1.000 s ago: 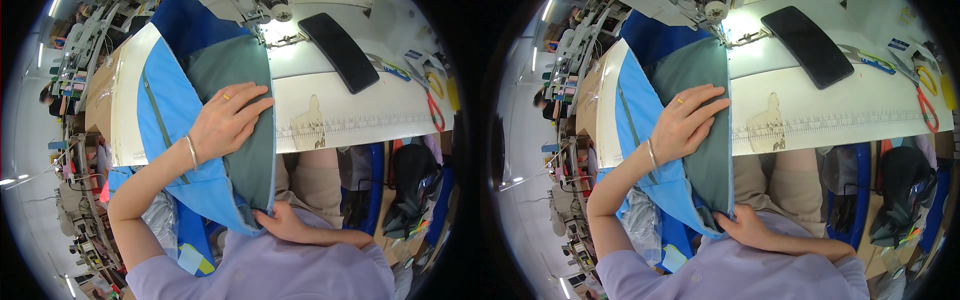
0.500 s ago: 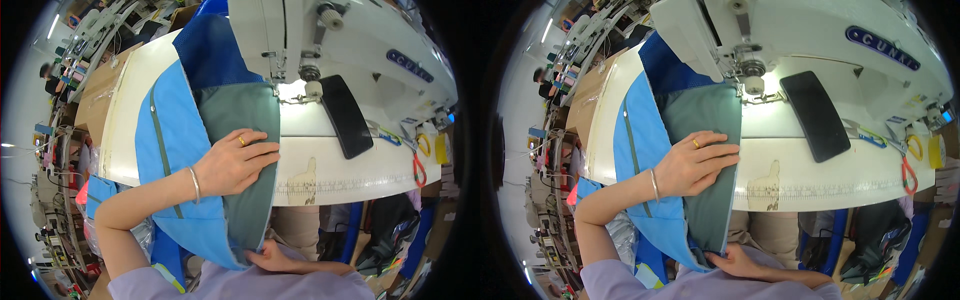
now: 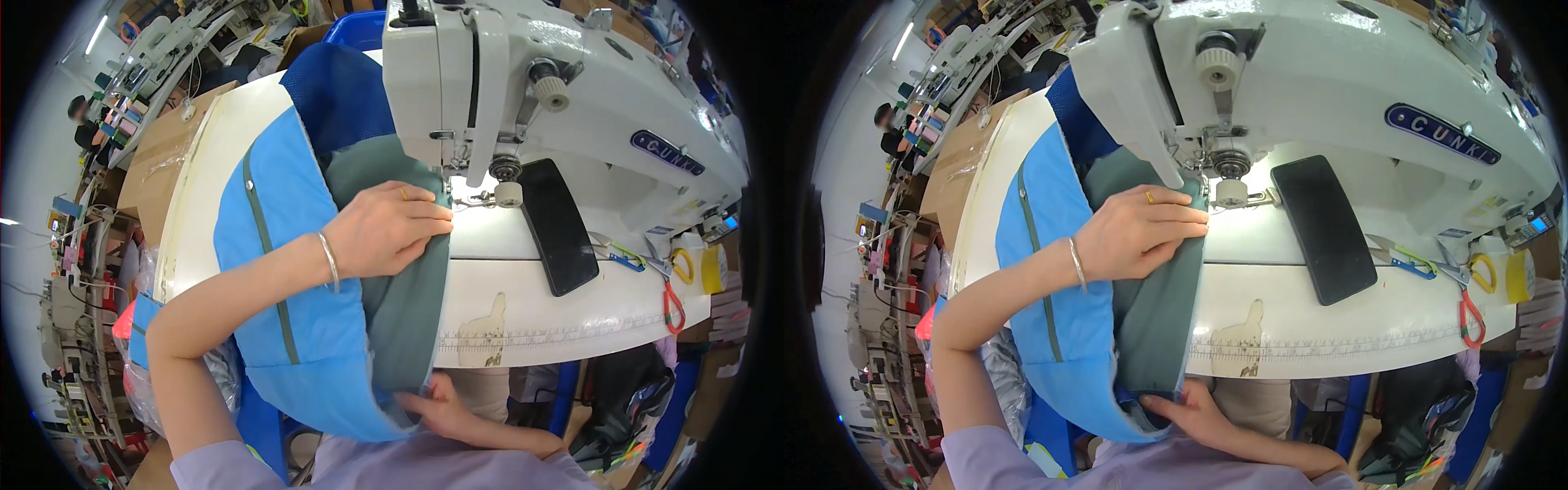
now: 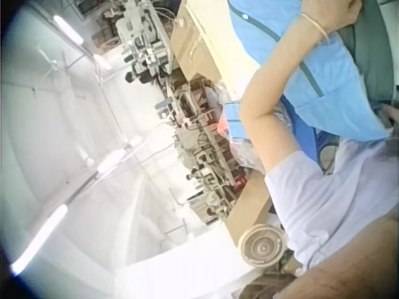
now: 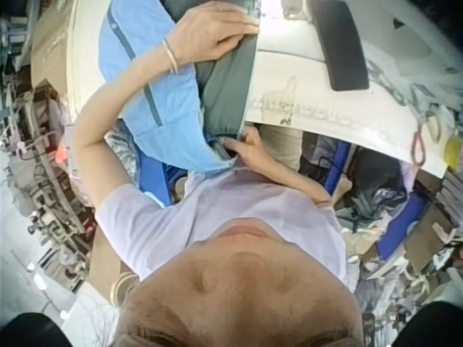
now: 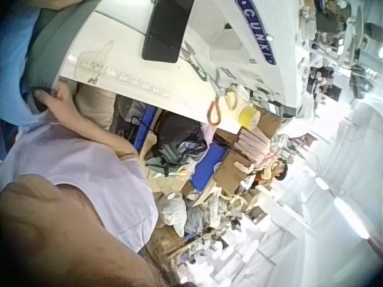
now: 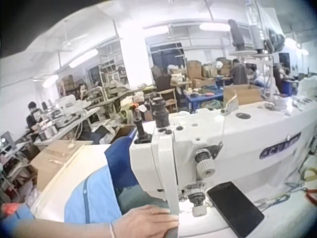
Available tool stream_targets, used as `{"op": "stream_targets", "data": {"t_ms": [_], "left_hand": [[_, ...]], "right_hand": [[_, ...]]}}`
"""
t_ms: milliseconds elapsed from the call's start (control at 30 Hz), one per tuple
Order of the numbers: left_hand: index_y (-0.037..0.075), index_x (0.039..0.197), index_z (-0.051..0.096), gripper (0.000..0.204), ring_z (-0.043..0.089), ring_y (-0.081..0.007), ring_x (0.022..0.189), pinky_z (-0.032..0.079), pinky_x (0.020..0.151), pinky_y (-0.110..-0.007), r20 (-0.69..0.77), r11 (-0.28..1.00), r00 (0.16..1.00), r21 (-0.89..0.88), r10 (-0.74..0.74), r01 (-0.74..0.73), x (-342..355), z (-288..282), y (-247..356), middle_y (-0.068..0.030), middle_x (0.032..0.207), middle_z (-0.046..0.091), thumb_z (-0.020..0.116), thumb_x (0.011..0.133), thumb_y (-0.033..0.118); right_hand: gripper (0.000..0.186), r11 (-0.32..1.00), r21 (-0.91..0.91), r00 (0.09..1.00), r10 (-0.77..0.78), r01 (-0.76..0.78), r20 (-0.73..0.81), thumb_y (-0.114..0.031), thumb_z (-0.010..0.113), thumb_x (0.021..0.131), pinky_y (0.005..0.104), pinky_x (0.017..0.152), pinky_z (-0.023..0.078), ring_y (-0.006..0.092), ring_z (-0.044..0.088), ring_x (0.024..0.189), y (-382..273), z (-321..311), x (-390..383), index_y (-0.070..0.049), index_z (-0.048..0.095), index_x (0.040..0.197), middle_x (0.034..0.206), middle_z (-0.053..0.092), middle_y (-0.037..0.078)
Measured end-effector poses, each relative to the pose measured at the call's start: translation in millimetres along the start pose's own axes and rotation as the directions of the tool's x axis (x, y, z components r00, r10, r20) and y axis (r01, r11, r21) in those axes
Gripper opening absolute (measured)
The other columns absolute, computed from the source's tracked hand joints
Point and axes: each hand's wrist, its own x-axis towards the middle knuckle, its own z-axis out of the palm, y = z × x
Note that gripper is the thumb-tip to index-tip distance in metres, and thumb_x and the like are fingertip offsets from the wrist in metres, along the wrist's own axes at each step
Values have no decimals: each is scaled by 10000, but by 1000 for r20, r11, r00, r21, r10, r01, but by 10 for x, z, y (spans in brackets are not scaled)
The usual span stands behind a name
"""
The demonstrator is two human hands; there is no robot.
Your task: The person aligns a blue mesh fabric strip along the edge of a light blue bag and sews it using a sewing machine. They repeatedly adjust the fabric and rotate the bag to guide the material under the needle, ensuring the seam is straight.
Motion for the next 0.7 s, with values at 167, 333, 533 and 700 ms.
{"op": "stream_targets", "data": {"t_ms": [167,333,533,700], "left_hand": [[72,1137,763,281,709,-298,1088,564,957,-404,-85,983,987,-135,-140,128,-41,-374,-31,-98,1168,756,666,881,5],[25,1178,748,255,722,-262,1040,565,917,-344,-265,884,847,-54,-461,465,-694,-1067,111,-138,1127,754,640,948,-1],[-31,1071,775,290,723,-145,806,580,748,-275,-299,439,339,-396,-892,807,-1988,-1455,366,-96,918,761,603,1070,203],[-72,872,770,620,739,-211,667,593,639,-306,232,75,200,-457,-952,886,-2448,-1397,716,-149,763,754,488,1112,425]], "right_hand": [[459,915,374,968,216,-153,-131,-115,602,1058,375,905,591,215,690,1111,16,-40,23,-19,439,1476,1327,648,128],[255,983,59,952,181,-171,-247,-151,586,1063,386,739,599,251,734,874,-31,-154,-149,-8,569,1273,1051,695,130],[142,77,-971,679,-727,228,102,-131,807,839,340,613,512,259,679,690,-803,-32,-491,-31,727,900,777,691,131],[263,295,-907,696,-718,300,-4,-168,784,895,315,650,504,185,660,715,-1087,221,-46,36,755,1058,813,702,120]]}}
